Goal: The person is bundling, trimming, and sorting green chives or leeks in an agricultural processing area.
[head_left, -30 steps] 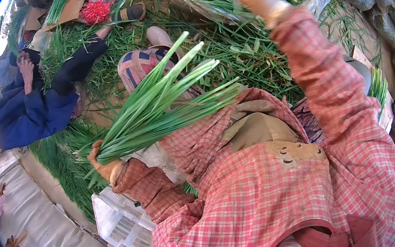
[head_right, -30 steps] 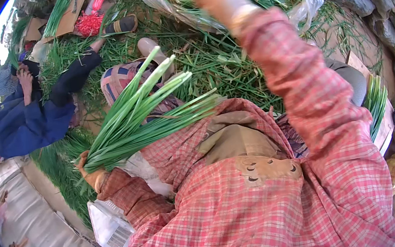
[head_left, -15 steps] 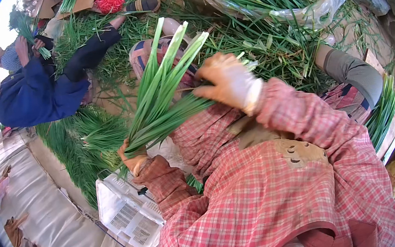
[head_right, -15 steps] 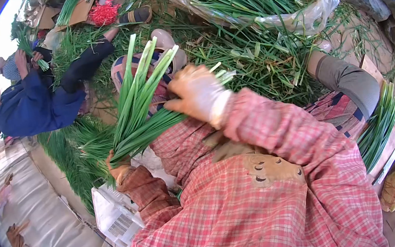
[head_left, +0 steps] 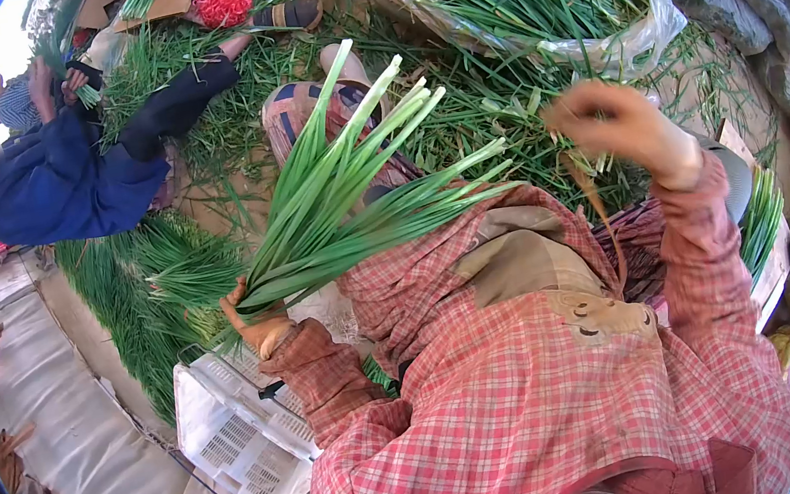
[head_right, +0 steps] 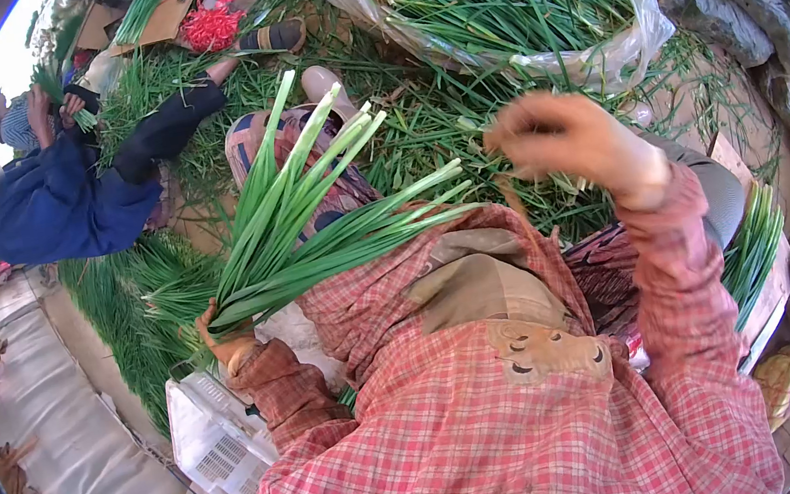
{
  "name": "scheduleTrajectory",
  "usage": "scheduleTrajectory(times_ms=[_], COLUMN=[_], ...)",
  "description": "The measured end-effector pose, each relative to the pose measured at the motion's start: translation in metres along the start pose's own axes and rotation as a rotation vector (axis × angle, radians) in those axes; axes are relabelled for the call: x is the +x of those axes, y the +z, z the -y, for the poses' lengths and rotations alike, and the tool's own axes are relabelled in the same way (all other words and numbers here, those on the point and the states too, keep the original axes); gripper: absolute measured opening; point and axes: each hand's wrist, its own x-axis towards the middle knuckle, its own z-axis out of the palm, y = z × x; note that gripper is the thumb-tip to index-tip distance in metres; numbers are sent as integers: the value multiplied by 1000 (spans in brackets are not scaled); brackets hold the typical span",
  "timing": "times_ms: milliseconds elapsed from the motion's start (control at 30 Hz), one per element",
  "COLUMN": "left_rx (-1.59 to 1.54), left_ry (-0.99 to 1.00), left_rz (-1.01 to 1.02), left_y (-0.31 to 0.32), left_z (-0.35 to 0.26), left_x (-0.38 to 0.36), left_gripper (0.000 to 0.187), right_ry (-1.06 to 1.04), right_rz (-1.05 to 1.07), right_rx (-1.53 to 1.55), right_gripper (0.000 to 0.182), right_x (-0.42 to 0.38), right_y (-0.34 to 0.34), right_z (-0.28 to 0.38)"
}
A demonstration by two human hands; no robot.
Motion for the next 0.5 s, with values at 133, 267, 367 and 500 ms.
scheduleTrajectory(times_ms=[133,267,367,500], left_rx=[-223,-478,-473,-543], left_ry=[-100,-138,-101,-120], left_rz=[213,366,306,290], left_y=[-6,9,17,33], left_z=[0,-4,-7,-6], left_x=[18,9,1,-12], left_gripper=[32,30,28,26], right_ry=[132,365,305,136], right_rz=[-241,69,123,88], right_rx=[-107,142,385,332], right_gripper=[40,30,24,17], right_x=[74,116,116,86], right_y=[24,64,84,79], right_z=[-12,-2,-21,0])
